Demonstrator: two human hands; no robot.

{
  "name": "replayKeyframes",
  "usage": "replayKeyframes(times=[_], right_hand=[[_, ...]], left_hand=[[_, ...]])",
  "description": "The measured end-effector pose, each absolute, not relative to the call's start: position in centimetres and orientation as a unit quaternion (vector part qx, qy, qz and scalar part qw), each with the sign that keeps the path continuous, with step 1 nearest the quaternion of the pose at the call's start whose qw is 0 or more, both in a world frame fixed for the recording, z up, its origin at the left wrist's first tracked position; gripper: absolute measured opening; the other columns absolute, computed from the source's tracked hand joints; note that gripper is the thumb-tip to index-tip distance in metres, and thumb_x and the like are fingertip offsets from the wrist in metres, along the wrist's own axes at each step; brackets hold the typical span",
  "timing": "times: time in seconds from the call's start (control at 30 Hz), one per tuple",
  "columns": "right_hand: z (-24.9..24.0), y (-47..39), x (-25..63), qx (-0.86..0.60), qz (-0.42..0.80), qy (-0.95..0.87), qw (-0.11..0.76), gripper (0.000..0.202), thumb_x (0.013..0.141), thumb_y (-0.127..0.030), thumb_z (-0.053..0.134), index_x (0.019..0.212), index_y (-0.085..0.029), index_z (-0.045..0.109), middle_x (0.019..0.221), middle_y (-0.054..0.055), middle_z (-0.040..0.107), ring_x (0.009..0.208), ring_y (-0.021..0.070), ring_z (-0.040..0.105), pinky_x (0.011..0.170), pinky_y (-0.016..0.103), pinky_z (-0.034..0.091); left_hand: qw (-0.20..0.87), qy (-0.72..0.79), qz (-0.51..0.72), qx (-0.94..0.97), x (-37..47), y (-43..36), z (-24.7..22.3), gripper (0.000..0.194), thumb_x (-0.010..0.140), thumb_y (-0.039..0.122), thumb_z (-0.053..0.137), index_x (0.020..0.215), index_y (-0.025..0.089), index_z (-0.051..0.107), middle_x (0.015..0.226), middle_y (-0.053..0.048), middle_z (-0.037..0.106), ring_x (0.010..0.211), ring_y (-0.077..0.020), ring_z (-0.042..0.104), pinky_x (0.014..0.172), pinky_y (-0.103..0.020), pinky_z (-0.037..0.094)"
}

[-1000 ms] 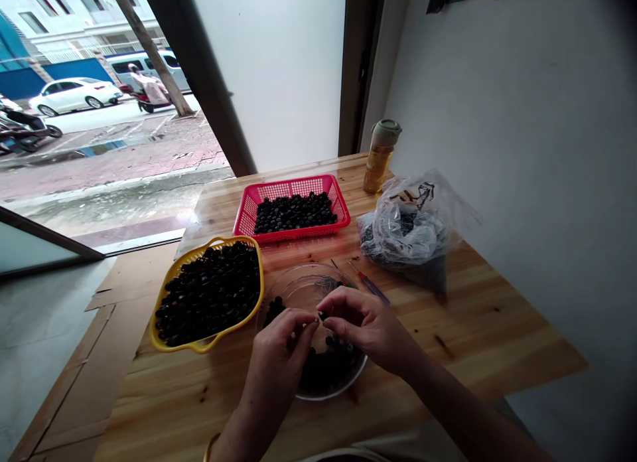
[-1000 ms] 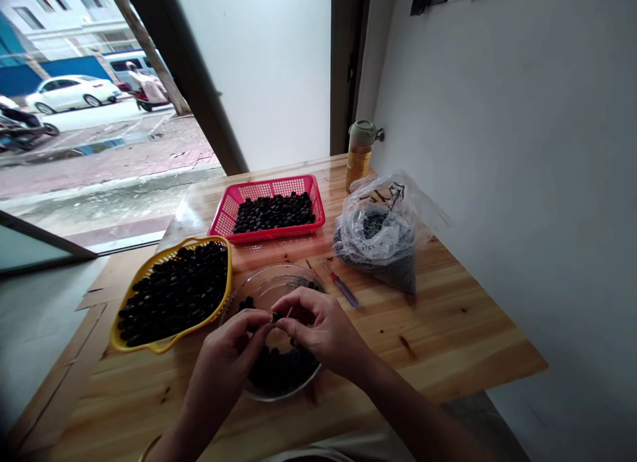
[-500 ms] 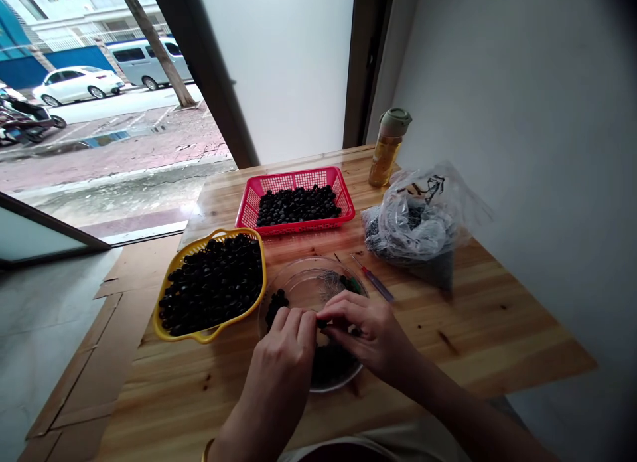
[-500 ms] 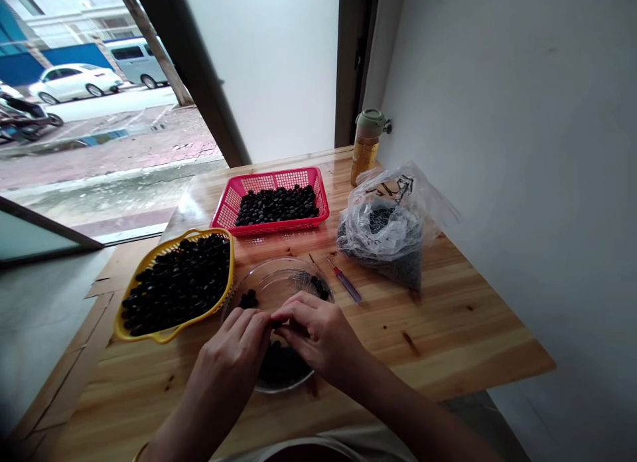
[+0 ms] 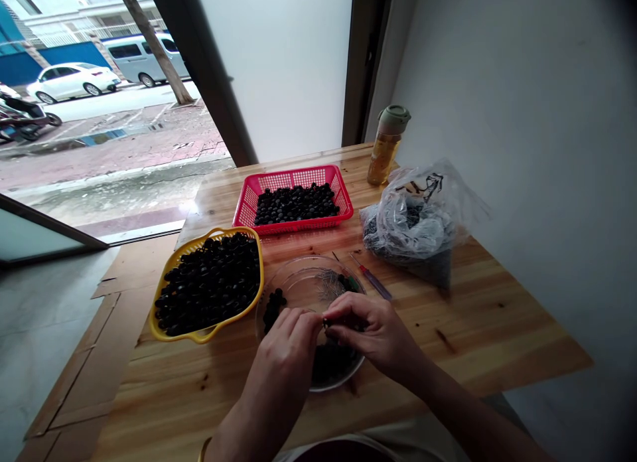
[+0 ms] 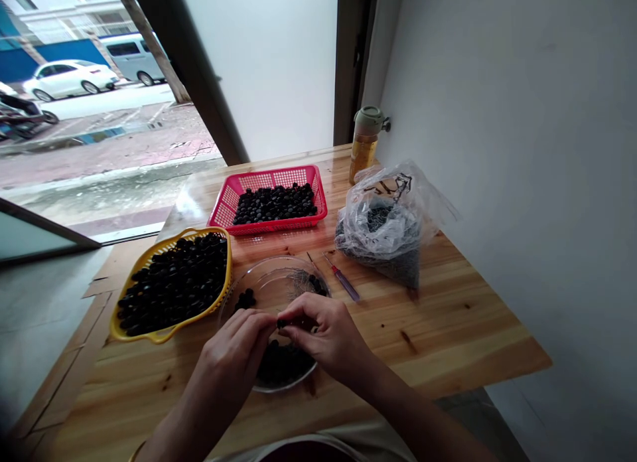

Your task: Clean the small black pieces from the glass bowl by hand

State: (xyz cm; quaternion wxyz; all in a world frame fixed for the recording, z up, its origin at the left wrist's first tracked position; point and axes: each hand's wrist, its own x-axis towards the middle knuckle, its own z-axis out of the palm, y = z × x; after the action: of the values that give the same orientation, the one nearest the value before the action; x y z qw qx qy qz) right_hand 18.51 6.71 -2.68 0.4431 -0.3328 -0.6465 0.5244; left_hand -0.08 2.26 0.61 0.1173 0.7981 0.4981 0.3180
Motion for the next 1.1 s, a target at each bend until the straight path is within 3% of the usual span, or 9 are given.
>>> replayKeyframes(times=[0.2,0.33,0.47,0.7,1.1], right_hand=[[-2.8,6.1,18.4,-0.306,0.681,-0.48,0.46,0.025,0.083,-0.039,0.086,0.096,-0.02,0.078,0.088,0.003,0.074,0.062,0.0123,0.066,0.056,0.023,0.058],[-2.4,5.7,18.4,-0.278,0.71,-0.431,0.482,0.021,0.08,-0.034,0.09,0.093,-0.023,0.078,0.093,0.002,0.072,0.06,0.0106,0.066,0.056,0.022,0.06],[-2.6,5.5,18.0,-0.249,0.718,-0.404,0.509,0.018,0.079,-0.029,0.091,0.09,-0.024,0.078,0.093,0.001,0.071,0.059,0.0093,0.066,0.054,0.02,0.057],[-3.2,4.3,17.1,-0.245,0.723,-0.369,0.531,0.018,0.082,-0.029,0.089,0.099,-0.031,0.084,0.098,0.0,0.07,0.057,0.0067,0.064,0.055,0.018,0.056],[-2.7,3.8,16.4,-0.225,0.707,-0.376,0.555,0.014,0.084,-0.023,0.087,0.096,-0.029,0.083,0.094,0.001,0.073,0.062,0.0071,0.066,0.056,0.014,0.058]], left_hand=[[0.459,0.542,0.429,0.558,0.5,2.9,1.6,0.011,0.091,0.027,0.068,0.089,0.019,0.075,0.063,0.002,0.066,0.048,-0.012,0.059,0.046,-0.021,0.046],[0.553,0.521,0.471,0.448,1.2,2.8,2.0,0.019,0.083,0.037,0.08,0.087,0.018,0.076,0.062,0.002,0.067,0.047,-0.0106,0.058,0.048,-0.021,0.048],[0.536,0.514,0.491,0.454,1.8,2.4,2.0,0.021,0.084,0.038,0.081,0.081,0.018,0.073,0.063,0.001,0.067,0.048,-0.0104,0.057,0.047,-0.02,0.047],[0.413,0.516,0.518,0.543,1.8,1.3,1.1,0.008,0.094,0.019,0.069,0.087,0.023,0.072,0.082,0.0,0.067,0.062,-0.0129,0.064,0.056,-0.021,0.055],[0.254,0.471,0.512,0.672,1.1,0.6,1.2,0.024,0.093,0.0,0.063,0.094,0.024,0.066,0.089,-0.001,0.071,0.078,-0.0137,0.07,0.065,-0.018,0.058]])
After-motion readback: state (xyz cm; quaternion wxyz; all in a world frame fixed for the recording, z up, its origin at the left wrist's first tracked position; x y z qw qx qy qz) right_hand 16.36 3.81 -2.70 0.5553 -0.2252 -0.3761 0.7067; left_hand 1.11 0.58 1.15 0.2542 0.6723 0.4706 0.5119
